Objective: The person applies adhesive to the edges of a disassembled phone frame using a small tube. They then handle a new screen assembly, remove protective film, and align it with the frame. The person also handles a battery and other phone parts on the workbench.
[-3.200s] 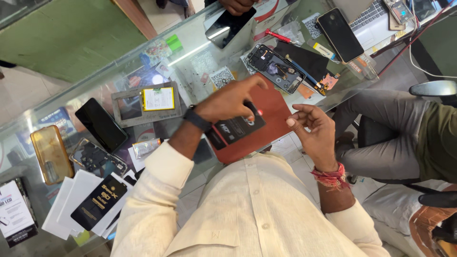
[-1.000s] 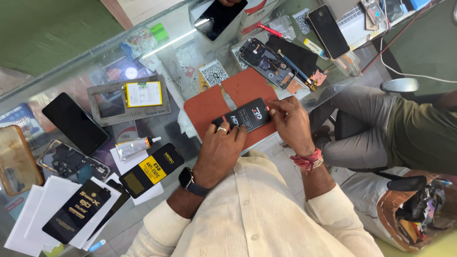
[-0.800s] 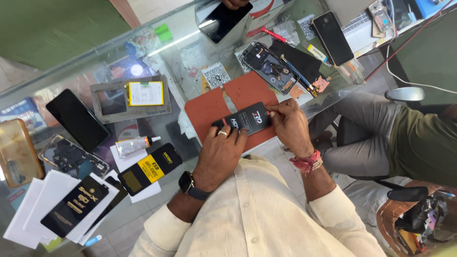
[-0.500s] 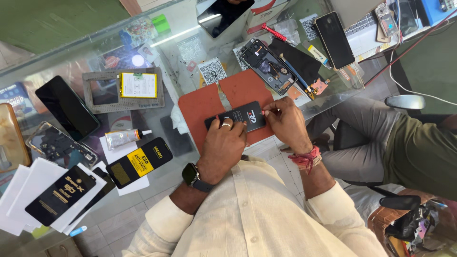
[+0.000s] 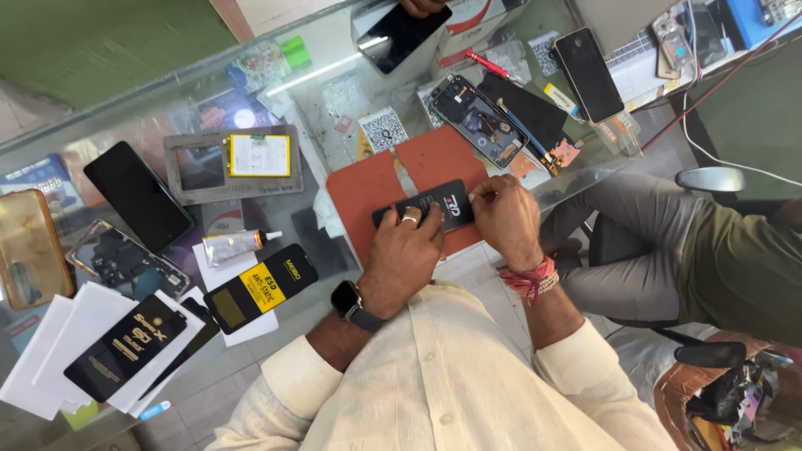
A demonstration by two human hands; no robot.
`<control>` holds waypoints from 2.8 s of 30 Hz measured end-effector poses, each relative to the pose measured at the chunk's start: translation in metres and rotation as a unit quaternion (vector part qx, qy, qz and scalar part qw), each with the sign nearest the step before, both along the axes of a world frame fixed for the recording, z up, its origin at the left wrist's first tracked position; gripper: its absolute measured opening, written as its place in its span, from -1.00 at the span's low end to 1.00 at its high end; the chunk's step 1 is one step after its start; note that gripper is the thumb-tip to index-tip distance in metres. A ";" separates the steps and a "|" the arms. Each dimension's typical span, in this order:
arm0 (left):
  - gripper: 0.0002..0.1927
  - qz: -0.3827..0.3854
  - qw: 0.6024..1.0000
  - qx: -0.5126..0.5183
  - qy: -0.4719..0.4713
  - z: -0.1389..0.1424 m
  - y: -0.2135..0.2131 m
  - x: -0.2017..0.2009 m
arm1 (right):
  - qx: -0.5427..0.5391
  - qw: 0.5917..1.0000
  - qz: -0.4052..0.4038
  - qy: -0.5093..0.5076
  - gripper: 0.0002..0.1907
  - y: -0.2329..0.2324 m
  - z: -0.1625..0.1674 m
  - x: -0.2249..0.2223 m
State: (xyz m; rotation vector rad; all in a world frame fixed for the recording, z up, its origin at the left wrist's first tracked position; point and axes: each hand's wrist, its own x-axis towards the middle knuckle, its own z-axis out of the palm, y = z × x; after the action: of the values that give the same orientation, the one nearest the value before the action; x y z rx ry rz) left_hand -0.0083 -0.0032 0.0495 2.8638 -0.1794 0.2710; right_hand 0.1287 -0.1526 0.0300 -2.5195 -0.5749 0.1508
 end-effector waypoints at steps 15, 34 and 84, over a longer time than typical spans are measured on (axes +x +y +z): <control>-0.59 -0.041 0.998 0.044 0.006 0.000 0.006 0.004 | 0.145 0.983 -0.061 0.090 -0.74 0.003 0.010 -0.008; -0.64 -0.036 0.998 0.036 0.023 0.001 0.005 0.004 | 0.162 0.982 0.085 0.037 -0.45 -0.014 0.010 -0.007; -0.73 -0.023 0.999 0.030 0.018 -0.002 0.005 0.005 | 0.168 0.977 0.051 0.117 -0.40 -0.010 -0.003 0.008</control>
State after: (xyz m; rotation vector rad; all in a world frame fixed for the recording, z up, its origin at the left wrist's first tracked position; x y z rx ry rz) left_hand -0.0036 0.0016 0.0475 2.9164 -0.2514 0.2076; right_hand 0.1371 -0.1631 0.0265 -2.1102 -0.5795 0.3535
